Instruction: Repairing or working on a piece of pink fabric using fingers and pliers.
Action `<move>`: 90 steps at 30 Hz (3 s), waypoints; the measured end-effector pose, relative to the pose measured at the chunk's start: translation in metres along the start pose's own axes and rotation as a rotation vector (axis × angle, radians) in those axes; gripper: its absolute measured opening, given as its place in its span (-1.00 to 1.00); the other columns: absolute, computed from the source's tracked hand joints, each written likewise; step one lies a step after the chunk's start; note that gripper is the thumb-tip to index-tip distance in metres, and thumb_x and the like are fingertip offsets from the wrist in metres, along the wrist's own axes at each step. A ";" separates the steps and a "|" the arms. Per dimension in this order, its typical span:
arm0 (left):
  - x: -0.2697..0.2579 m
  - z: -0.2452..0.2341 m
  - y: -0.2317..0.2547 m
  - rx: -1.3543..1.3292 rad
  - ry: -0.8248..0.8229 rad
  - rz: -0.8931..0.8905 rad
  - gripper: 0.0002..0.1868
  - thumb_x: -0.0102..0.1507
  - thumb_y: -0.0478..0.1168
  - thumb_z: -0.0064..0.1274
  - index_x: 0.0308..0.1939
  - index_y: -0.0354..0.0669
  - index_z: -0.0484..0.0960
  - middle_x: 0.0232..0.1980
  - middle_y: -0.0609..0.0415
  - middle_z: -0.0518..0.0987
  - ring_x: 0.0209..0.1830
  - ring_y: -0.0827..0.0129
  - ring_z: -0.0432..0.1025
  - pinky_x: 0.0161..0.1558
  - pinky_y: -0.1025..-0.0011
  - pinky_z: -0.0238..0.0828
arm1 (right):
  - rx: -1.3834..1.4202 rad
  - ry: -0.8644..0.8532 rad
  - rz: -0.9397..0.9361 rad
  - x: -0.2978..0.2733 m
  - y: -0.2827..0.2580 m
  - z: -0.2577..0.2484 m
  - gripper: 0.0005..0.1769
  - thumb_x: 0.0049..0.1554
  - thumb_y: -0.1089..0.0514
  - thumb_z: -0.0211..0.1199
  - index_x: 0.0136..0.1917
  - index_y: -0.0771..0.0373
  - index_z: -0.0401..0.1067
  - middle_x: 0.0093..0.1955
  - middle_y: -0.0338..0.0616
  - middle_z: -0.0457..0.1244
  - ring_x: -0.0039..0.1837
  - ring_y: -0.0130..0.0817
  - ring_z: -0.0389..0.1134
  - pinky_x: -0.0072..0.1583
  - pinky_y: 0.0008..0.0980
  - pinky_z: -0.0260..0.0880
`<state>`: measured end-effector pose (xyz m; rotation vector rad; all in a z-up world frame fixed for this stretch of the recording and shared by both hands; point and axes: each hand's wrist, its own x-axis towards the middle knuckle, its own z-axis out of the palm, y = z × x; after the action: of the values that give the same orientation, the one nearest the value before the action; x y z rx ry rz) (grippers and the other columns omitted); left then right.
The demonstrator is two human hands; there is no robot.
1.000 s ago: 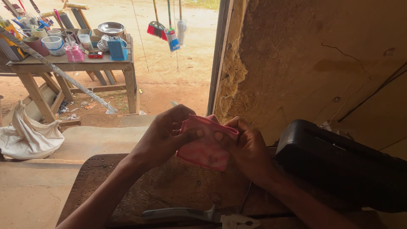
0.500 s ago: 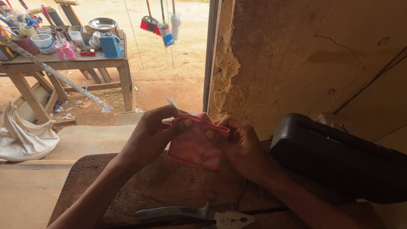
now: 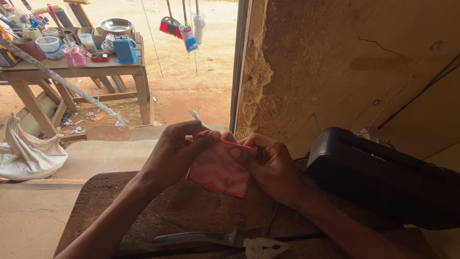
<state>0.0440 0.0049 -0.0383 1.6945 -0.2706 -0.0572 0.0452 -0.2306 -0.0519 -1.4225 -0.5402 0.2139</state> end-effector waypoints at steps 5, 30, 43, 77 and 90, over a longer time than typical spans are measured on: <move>0.000 0.003 0.011 -0.063 0.021 0.083 -0.79 0.31 -0.20 0.19 -0.21 -0.23 0.49 -0.21 0.06 0.68 -0.24 0.51 0.58 -0.35 0.52 0.55 | -0.150 0.042 0.042 -0.001 -0.004 -0.001 -0.83 0.24 0.16 0.32 0.00 0.31 0.44 -0.14 -0.26 0.37 -0.09 -0.65 0.32 -0.06 -0.54 0.38; 0.000 0.010 0.017 -0.018 -0.037 0.041 -0.84 0.38 -0.24 0.01 0.03 -0.14 0.46 -0.16 0.11 0.65 -0.14 0.51 0.55 -0.24 0.44 0.50 | -0.364 0.126 -0.204 -0.002 -0.002 -0.005 -0.84 0.34 0.22 0.03 0.18 0.18 0.34 -0.04 -0.30 0.27 0.00 -0.61 0.26 0.03 -0.55 0.36; -0.008 -0.012 0.018 -0.115 -0.136 0.196 -0.71 0.36 -0.34 0.08 0.17 -0.28 0.57 0.17 0.00 0.63 0.18 0.32 0.52 0.15 0.38 0.56 | -0.011 -0.066 -0.024 0.002 -0.008 0.004 -0.37 0.11 0.42 0.27 0.44 0.35 0.24 0.39 -0.02 0.28 0.36 -0.36 0.34 0.26 -0.33 0.48; -0.007 -0.014 0.025 0.480 0.074 0.516 -0.71 0.24 -0.12 0.28 -0.06 -0.24 0.70 0.18 -0.08 0.58 0.22 0.19 0.48 0.18 0.22 0.45 | -0.365 0.110 -0.057 -0.001 -0.001 -0.006 -0.58 0.23 0.01 0.27 0.21 0.36 0.52 0.09 -0.09 0.37 0.05 -0.44 0.40 0.05 -0.42 0.46; -0.009 -0.016 0.020 0.259 0.009 0.269 -0.76 0.34 -0.09 0.15 -0.16 -0.22 0.66 -0.35 0.11 0.67 -0.37 0.52 0.55 -0.34 0.45 0.54 | -0.310 0.115 0.069 0.000 -0.003 0.002 -0.53 0.15 -0.02 0.29 0.20 0.35 0.48 -0.06 -0.10 0.44 -0.05 -0.48 0.45 -0.02 -0.45 0.49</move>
<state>0.0357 0.0198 -0.0178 1.8985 -0.5145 0.1930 0.0437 -0.2293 -0.0493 -1.7447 -0.4427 0.1049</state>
